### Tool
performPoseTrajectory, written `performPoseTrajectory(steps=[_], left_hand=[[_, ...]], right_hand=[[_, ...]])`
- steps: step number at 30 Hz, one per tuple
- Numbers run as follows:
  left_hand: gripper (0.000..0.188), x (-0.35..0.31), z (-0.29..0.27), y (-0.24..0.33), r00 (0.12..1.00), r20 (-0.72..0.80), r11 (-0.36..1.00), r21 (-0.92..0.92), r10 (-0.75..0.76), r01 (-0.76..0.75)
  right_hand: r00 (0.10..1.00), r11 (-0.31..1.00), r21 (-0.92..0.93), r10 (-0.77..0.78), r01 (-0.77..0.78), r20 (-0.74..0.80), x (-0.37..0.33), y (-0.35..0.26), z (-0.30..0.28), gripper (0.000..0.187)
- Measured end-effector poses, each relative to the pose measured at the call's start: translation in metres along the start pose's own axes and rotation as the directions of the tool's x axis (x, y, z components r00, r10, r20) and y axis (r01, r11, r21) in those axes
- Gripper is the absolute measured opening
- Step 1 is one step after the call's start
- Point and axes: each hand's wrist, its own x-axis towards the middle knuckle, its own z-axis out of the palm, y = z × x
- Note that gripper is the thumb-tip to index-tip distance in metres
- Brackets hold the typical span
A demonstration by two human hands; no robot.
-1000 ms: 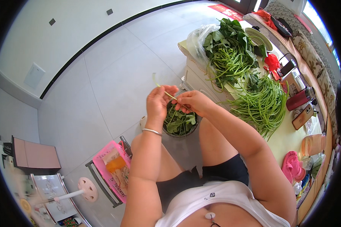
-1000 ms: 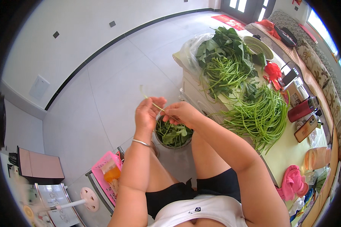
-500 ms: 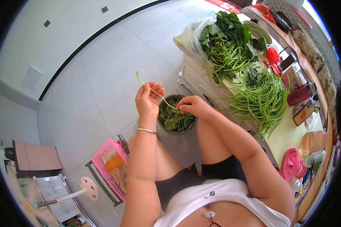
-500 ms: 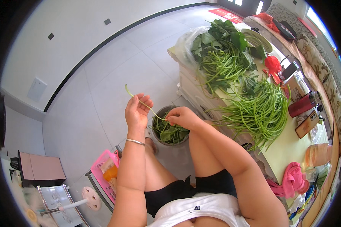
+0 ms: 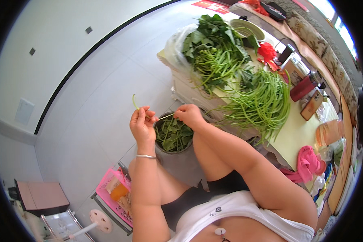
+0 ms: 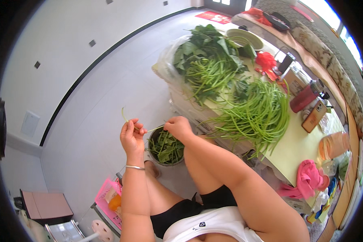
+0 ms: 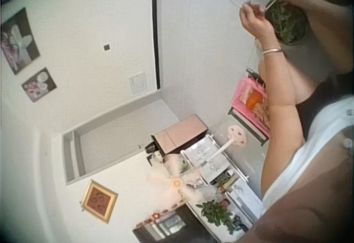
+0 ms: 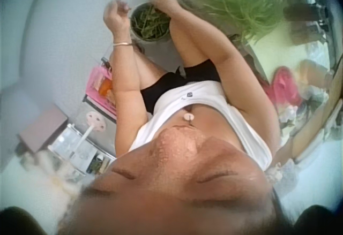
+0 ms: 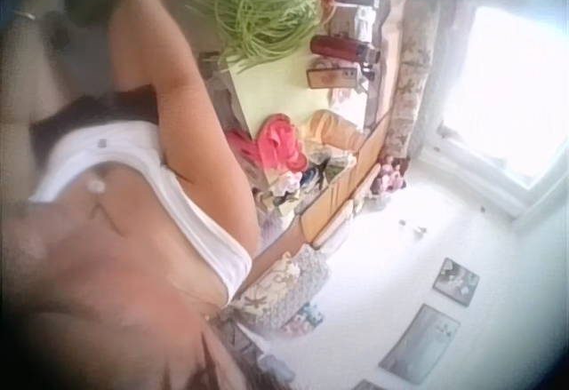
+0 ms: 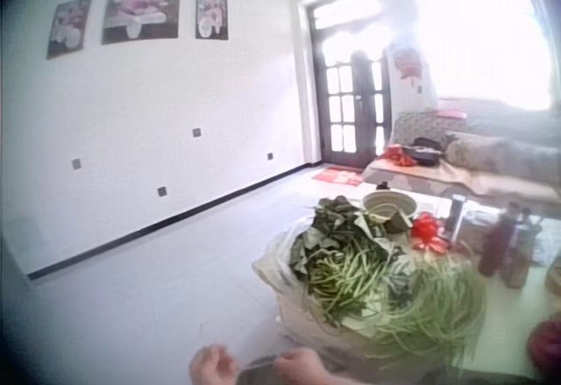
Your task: The person sorts leafy vegetables by hand, picking through a large pile on a table and placing selected stalks into a small bucket.
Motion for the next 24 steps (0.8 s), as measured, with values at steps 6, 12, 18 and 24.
performPoseTrajectory(steps=[6, 12, 18, 24], left_hand=[[0.02, -0.005, 0.008, 0.002, 0.997, -0.072, 0.987, 0.159, 0.007, 0.004], [0.021, 0.012, -0.022, -0.017, 0.951, -0.072, 0.693, 0.668, -0.301, 0.27], [0.026, 0.013, -0.022, -0.04, 0.943, -0.134, 0.512, 0.812, -0.304, 0.28], [0.022, 0.011, -0.01, -0.06, 0.941, 0.018, 0.474, 0.867, -0.339, 0.154]], right_hand=[[0.986, 0.983, 0.133, 0.107, -0.124, 0.128, 0.003, -0.002, -0.005, 0.016], [0.97, 0.994, 0.084, 0.044, -0.066, 0.241, 0.026, 0.034, -0.022, 0.018], [0.988, 0.939, -0.311, -0.157, 0.145, -0.013, 0.001, 0.023, -0.02, 0.033], [0.97, 0.962, -0.125, -0.238, 0.243, 0.053, -0.041, -0.009, -0.053, 0.025]])
